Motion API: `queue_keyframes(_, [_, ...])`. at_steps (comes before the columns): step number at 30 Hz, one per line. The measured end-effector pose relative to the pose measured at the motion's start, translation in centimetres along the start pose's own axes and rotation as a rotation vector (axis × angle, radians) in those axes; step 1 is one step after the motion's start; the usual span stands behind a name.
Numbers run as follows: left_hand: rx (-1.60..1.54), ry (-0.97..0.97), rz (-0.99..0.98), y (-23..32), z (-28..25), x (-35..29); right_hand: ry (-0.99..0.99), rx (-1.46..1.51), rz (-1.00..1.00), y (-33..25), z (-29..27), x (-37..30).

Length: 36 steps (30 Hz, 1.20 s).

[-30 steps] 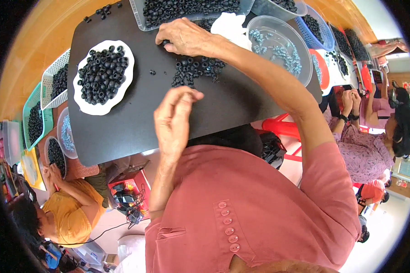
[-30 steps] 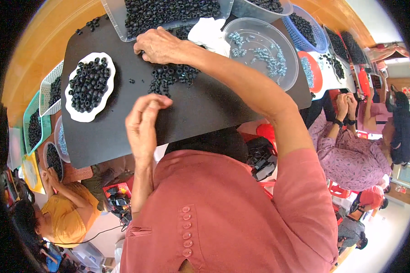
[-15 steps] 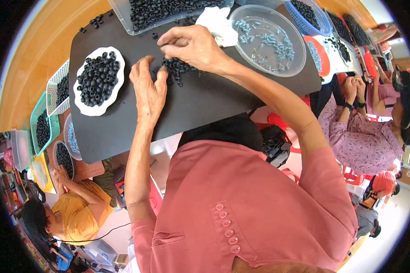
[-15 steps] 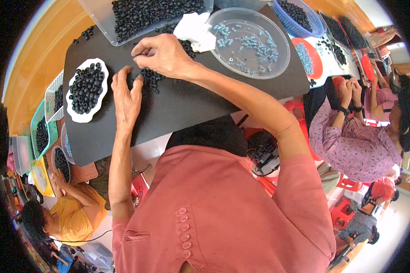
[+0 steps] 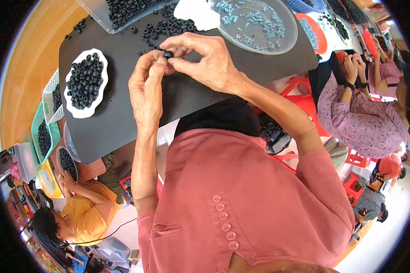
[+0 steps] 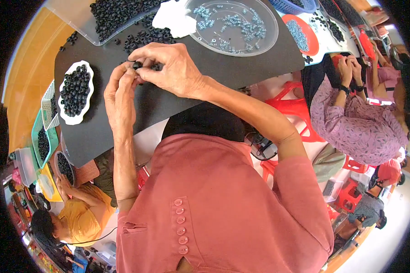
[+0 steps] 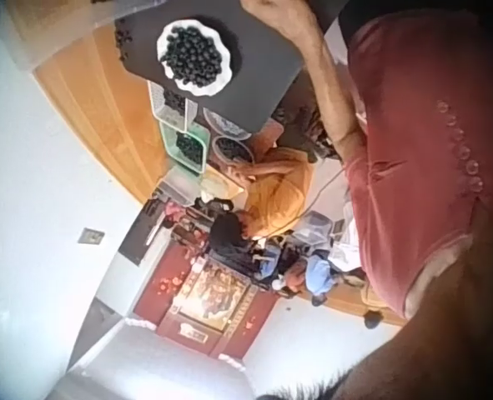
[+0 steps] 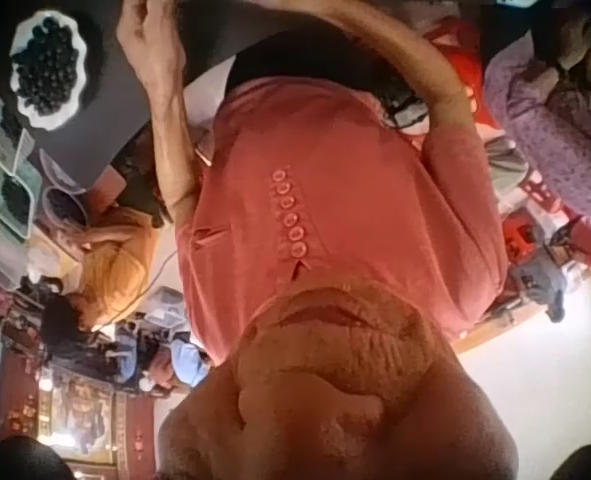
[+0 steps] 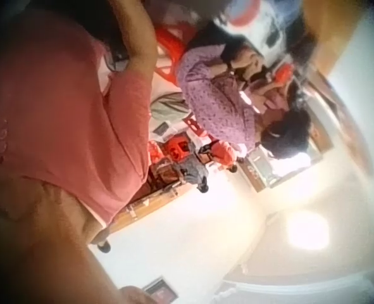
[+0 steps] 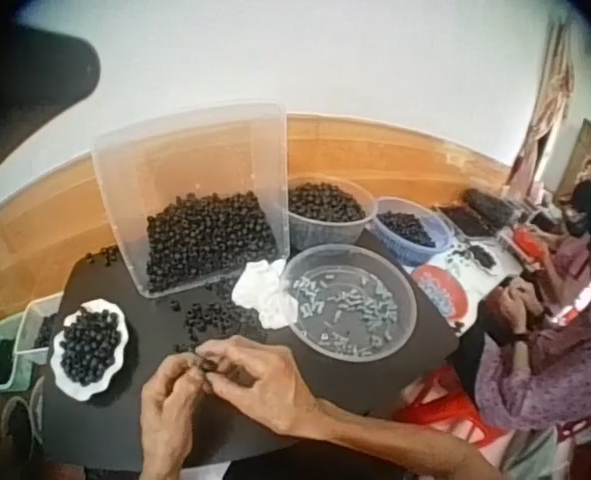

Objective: The person repeatedly picks up small black rubber components and metal springs by hand, inserting the springs into the rubber components.

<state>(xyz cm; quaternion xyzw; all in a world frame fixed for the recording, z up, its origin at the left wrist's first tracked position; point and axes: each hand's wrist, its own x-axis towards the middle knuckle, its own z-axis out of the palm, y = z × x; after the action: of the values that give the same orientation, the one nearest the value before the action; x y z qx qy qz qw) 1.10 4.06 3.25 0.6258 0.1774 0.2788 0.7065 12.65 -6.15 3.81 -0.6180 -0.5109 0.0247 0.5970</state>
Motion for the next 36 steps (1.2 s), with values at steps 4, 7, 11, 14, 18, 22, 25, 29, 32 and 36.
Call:
queue_keyframes(4, [-0.186, -0.030, -0.064, -0.4, 0.5, -0.1, -0.049, -0.259, -0.195, -0.5, -0.4, -0.4])
queue_keyframes(7, [-0.319, -0.038, -0.123, -0.9, 0.4, -0.2, -0.025, -0.252, -0.210, -0.1, -0.1, -0.8])
queue_keyframes(11, [-0.604, -0.101, -0.187, -1.8, 0.2, 0.0, -0.016, -0.259, -0.175, -0.2, -0.6, -0.9])
queue_keyframes(14, [-0.521, -0.125, -0.198, -2.2, 0.1, -0.2, -0.023, -0.251, -0.134, 0.4, -0.5, -1.4])
queue_keyframes(18, [-0.476, -0.086, -0.207, -2.1, 0.7, -0.6, -0.020, -0.133, -0.060, 0.7, -0.4, -2.0])
queue_keyframes(22, [-0.502, -0.087, -0.156, -1.7, 1.4, -1.2, 0.025, 0.021, 0.043, 1.1, -0.2, -2.7])
queue_keyframes(25, [-0.284, 0.021, -0.098, -1.6, 2.1, -1.6, 0.124, 0.042, 0.016, 1.8, 0.2, -3.2])
queue_keyframes(29, [0.103, 0.082, -0.025, -1.7, 2.4, -2.0, 0.129, -0.060, -0.031, 1.2, -0.4, -3.7])
queue_keyframes(32, [0.223, 0.123, 0.059, -2.0, 2.5, -2.6, 0.124, -0.027, 0.010, 1.2, -0.2, -4.1])
queue_keyframes(36, [0.194, 0.091, 0.124, -2.1, 3.0, -2.5, 0.135, 0.033, 0.065, 0.9, -0.6, -4.4])
